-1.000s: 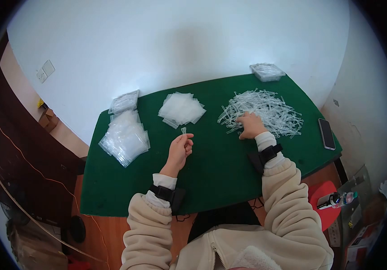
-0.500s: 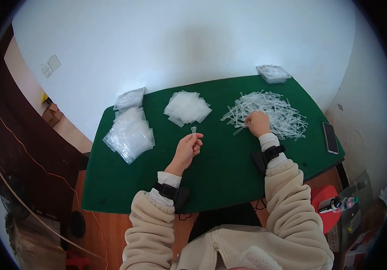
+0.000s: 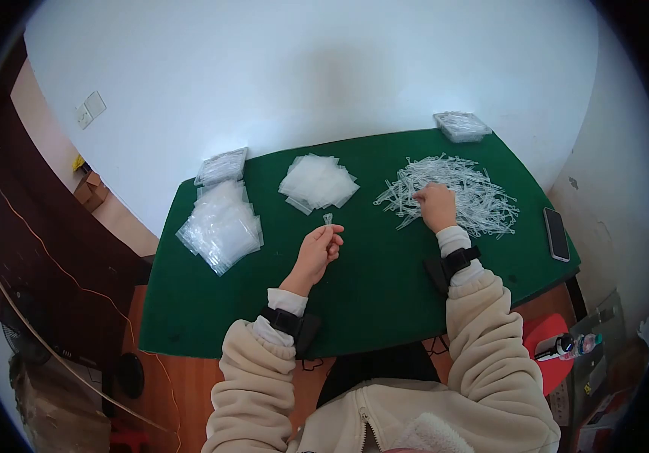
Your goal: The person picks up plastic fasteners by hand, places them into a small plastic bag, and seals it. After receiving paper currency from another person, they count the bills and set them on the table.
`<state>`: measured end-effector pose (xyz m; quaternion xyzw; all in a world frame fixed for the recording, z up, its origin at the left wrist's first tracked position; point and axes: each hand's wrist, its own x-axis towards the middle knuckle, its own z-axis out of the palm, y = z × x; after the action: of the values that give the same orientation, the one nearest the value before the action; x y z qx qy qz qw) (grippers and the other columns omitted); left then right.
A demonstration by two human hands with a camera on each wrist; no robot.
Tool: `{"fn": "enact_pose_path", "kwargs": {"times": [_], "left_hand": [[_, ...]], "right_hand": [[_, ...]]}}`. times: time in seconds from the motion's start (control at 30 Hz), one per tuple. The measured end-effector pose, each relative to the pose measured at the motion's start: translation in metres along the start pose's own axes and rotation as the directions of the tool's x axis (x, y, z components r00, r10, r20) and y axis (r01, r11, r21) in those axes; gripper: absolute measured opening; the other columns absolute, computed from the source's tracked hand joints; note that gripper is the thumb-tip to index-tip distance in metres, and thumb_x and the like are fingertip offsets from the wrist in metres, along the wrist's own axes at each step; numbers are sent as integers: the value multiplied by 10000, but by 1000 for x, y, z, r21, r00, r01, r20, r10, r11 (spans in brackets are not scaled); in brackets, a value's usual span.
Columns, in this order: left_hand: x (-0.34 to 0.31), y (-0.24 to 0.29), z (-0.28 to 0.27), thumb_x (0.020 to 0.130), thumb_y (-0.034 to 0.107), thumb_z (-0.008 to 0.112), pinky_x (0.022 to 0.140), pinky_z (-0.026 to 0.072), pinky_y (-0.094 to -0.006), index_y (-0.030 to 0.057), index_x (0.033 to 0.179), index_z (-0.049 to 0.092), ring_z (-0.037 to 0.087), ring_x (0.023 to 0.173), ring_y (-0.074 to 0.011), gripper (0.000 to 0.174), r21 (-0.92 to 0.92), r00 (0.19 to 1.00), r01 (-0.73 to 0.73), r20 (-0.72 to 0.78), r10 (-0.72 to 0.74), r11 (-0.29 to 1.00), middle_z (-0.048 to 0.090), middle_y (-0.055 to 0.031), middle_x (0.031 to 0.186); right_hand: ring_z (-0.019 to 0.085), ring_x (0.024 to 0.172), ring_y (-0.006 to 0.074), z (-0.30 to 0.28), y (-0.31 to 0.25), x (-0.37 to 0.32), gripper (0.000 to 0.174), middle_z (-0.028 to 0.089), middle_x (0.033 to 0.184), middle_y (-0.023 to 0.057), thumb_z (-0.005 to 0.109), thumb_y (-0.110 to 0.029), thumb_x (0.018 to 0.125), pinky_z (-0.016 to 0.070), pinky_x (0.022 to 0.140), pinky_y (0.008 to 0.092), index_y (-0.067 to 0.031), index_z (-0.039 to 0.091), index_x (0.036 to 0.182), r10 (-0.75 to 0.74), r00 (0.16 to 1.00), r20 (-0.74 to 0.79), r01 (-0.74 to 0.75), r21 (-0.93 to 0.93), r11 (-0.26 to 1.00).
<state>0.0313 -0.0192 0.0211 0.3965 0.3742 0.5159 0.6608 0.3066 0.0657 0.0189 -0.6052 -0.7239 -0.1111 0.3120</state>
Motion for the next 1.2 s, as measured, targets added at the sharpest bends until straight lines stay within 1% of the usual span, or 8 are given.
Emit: {"fn": "enact_pose_path", "kwargs": {"times": [0.17, 0.27, 0.3, 0.37, 0.4, 0.47, 0.6, 1.2], "left_hand": [[2, -2, -3, 931, 198, 415, 505, 339, -195, 6, 1009, 510, 408, 573, -69, 228, 23, 999, -46, 18, 46, 999, 499, -11, 721], [2, -4, -2, 941, 216, 392, 580, 381, -202, 23, 1006, 517, 470, 646, -76, 239, 68, 992, -125, 5, 125, 990, 540, -18, 779], [2, -4, -2, 946, 226, 381, 617, 402, -205, 31, 1004, 520, 501, 682, -79, 246, 90, 986, -166, 1, 167, 982, 560, -21, 808], [0, 0, 4, 946, 226, 381, 664, 411, -225, 28, 1013, 516, 516, 739, -103, 249, 79, 980, -198, -4, 199, 977, 566, -39, 854], [-2, 3, 9, 945, 226, 382, 710, 419, -246, 25, 1023, 512, 531, 796, -126, 252, 67, 973, -229, -10, 230, 971, 572, -57, 899], [-4, 6, 14, 944, 227, 383, 757, 427, -266, 23, 1032, 508, 546, 854, -150, 255, 58, 965, -259, -16, 261, 964, 577, -75, 944], [-9, 10, 20, 954, 239, 358, 828, 414, -278, 26, 1017, 519, 539, 938, -149, 274, 48, 923, -382, 76, 378, 923, 569, -91, 1026], [-14, 9, 31, 958, 223, 342, 824, 435, -271, -6, 1046, 499, 552, 923, -153, 291, -11, 916, -383, 124, 382, 924, 548, -134, 1112]], "right_hand": [[562, 731, 249, -12, -14, 4, 53, 615, 747, 40, 623, -168, 731, 402, 679, 376, -139, 667, 726, -34, 998, -48, 42, 197, 980], [581, 617, 203, -20, -32, 3, 64, 619, 720, 51, 629, -143, 755, 444, 585, 310, -83, 645, 739, 42, 997, 58, -69, 603, 795], [581, 617, 203, -23, -41, 2, 64, 619, 720, 51, 629, -143, 755, 444, 585, 310, -83, 645, 739, 42, 998, 56, -68, 604, 794], [579, 615, 102, -29, -64, -4, 86, 610, 707, 53, 572, -92, 821, 466, 554, 228, -12, 594, 796, -75, 943, 323, -283, 901, 328], [579, 615, 102, -31, -77, -9, 86, 610, 707, 53, 572, -92, 821, 466, 554, 228, -12, 594, 796, -75, 944, 321, -281, 903, 326], [577, 594, 93, -34, -100, -22, 135, 603, 710, 43, 566, -151, 844, 456, 556, 195, -16, 576, 846, -234, 863, 448, -432, 894, 120], [576, 579, 96, -31, -123, -40, 138, 608, 728, 48, 526, -152, 869, 446, 541, 186, -23, 549, 913, -360, 800, 481, -518, 856, -7], [550, 522, 78, -35, -133, -45, 273, 588, 690, 31, 460, -171, 898, 380, 445, 171, -34, 491, 1132, -376, 781, 499, -509, 857, 80]]}}
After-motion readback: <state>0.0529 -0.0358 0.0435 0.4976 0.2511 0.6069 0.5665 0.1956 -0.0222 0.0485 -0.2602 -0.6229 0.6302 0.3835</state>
